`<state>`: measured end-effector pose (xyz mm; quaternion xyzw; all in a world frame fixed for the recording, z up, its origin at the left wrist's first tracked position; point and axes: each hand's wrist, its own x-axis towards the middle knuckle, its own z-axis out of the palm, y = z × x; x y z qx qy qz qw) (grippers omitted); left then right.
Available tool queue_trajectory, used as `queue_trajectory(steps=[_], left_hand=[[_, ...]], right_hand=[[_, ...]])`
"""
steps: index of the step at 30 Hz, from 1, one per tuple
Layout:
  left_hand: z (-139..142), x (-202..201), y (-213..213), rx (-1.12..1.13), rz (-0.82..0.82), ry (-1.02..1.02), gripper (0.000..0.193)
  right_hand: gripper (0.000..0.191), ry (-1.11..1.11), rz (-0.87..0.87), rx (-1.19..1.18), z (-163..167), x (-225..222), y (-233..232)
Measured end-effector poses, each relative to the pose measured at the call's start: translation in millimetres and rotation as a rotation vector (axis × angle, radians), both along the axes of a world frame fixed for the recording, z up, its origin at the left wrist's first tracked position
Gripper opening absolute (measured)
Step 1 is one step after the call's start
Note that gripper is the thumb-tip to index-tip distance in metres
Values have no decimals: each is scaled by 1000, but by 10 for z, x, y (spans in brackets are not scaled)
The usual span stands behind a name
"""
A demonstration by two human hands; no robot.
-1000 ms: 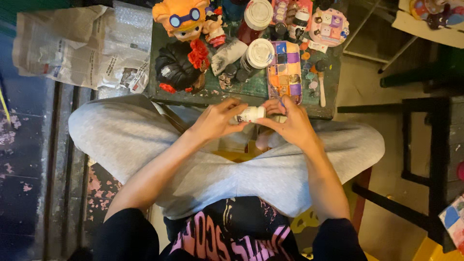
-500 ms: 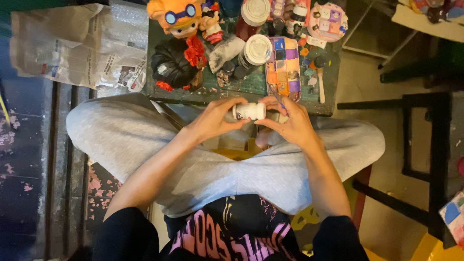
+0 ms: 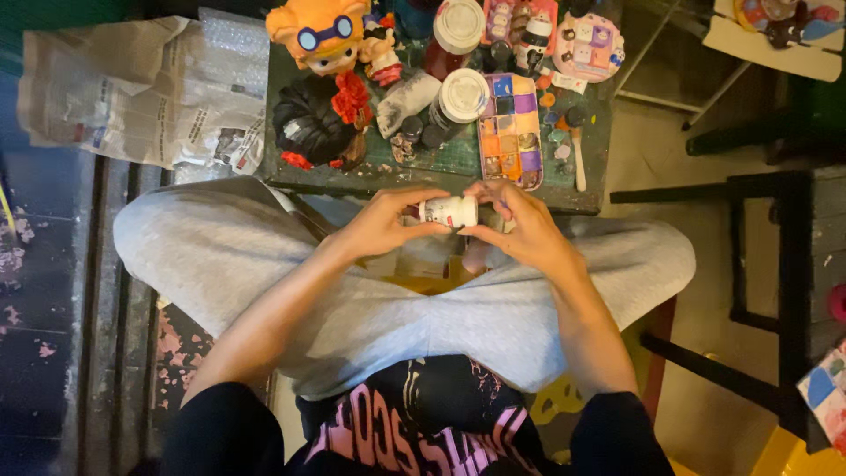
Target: The person sits cross-legged on the floor and paints details on a decorative figurine with a small brush. They dip the brush into small paint containers, rotate the figurine to reach different sides, and work on the hair, face and body areas.
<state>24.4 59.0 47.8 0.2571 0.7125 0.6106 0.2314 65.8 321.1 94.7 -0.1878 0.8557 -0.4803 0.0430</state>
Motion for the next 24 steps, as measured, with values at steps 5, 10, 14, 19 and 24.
queue_trajectory(steps=[5,10,14,19,24], left_hand=[[-31,57,15,-20,77,346,54],[-168,81,36,-37,94,614,54],[-261,-30,57,177,-46,-203,54],[-276,-114,-13,308,-249,-726,44],[-220,-156,-43,375,-404,-870,42]], right_hand=[[51,-77,-121,-32,-93,22,-70],[34,-334,-279,54,-208,30,-94],[68,-23,-94,-30,-77,32,-46],[51,-9,35,-45,63,64,-32],[34,-85,49,-94,82,94,-46]])
